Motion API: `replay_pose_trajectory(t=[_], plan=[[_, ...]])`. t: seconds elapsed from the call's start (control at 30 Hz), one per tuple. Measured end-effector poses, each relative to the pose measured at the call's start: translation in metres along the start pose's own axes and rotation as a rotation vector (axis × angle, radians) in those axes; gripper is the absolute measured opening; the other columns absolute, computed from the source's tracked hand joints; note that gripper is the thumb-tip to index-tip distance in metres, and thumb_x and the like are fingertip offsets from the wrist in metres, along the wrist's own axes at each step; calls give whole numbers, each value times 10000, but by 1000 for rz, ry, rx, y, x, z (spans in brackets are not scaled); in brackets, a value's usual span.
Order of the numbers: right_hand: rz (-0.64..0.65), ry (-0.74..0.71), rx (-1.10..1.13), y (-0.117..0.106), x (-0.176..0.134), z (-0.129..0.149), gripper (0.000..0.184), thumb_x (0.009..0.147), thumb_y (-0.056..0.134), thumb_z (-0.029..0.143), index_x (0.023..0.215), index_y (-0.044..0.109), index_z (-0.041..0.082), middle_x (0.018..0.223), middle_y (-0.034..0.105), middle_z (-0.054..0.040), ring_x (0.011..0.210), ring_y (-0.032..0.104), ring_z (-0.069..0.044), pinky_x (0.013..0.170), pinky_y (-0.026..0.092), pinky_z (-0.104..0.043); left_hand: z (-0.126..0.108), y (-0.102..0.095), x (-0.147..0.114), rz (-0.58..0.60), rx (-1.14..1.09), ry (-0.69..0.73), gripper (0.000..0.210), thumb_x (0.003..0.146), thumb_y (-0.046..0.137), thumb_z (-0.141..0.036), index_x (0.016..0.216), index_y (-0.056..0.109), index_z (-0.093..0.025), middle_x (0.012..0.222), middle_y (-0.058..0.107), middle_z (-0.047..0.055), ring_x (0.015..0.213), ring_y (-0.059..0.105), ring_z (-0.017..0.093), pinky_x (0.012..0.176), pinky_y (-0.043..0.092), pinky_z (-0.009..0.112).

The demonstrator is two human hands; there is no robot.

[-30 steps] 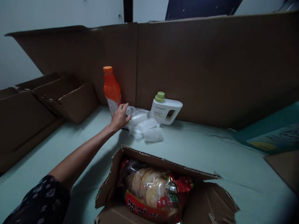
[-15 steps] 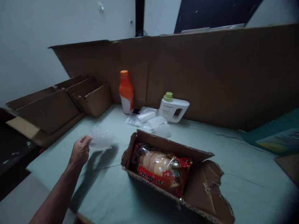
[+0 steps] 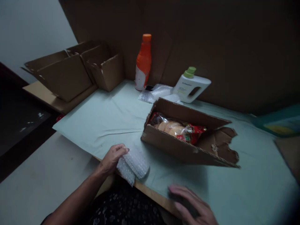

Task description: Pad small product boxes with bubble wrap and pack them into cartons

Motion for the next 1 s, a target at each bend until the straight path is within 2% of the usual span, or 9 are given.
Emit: replay_pose_trajectory(t=[0.1,0.2,0.27,0.33,0.47,0.57,0.7,0.87,1.0], plan=[[-126,-57,-84,36,21,34,536,868,712,381,1373,619,228,1361,669,-122,1226,659,-278,1019,567,-408,15,36,-1,171,22,-52,534,633,799,-640,628,532,-178,579,476,-41,525,405,96,513,306,233],[-225,33,-161,57,38,28,638,872,694,344,1463,517,179,1356,664,-156,1203,664,-305,992,577,-465,18,55,-10,289,-61,-43,644,707,726,-713,1040,652,-166,870,671,36,771,606,177,730,469,280],[-300,106,-149,60,42,18,558,913,622,299,1448,523,175,1313,690,-154,1133,700,-290,942,601,-442,19,60,-21,359,-94,-32,893,700,772,-651,1416,484,-201,1163,690,88,1042,642,246,933,474,339],[-357,158,-103,57,43,9,504,941,565,292,1427,532,163,1299,698,-157,1107,714,-276,914,610,-413,22,57,-29,362,-25,-28,1083,667,842,-507,1557,303,-207,1319,644,112,1188,608,272,1024,442,352],[-426,297,-28,34,33,-16,459,940,566,374,1345,584,160,1207,739,-145,1016,739,-256,802,622,-359,32,39,-29,143,131,-52,879,696,763,-387,1483,449,-155,1228,688,104,1060,654,241,909,496,321],[-512,410,-83,1,8,-34,392,928,589,404,1233,644,164,1064,768,-117,828,737,-219,699,604,-329,33,36,-26,86,132,-67,660,694,703,-388,1300,624,-141,1044,730,68,906,665,206,791,514,288],[-661,269,-277,-29,-19,-6,213,938,594,294,1103,686,196,1033,747,-99,893,710,-225,820,581,-378,25,36,-26,55,170,-69,590,631,699,-360,1180,687,-146,881,724,28,778,629,177,710,503,264],[-457,-114,-409,22,14,63,285,906,633,231,1189,658,244,1283,669,-118,1217,602,-304,980,492,-482,24,45,-29,115,181,-71,625,633,693,-365,1216,659,-139,867,712,35,753,609,177,689,488,266],[-372,70,-555,45,40,30,291,906,638,257,1190,672,205,1382,628,-150,1313,519,-362,986,450,-525,28,43,-31,96,237,-52,653,642,676,-361,1252,650,-130,828,704,32,705,579,160,647,454,247]])
Point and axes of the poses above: each hand's wrist, its own x-axis towards the middle knuckle, its own y-axis out of the palm, z = x × y, the point moved 8 cm from there along x, towards the middle knuckle
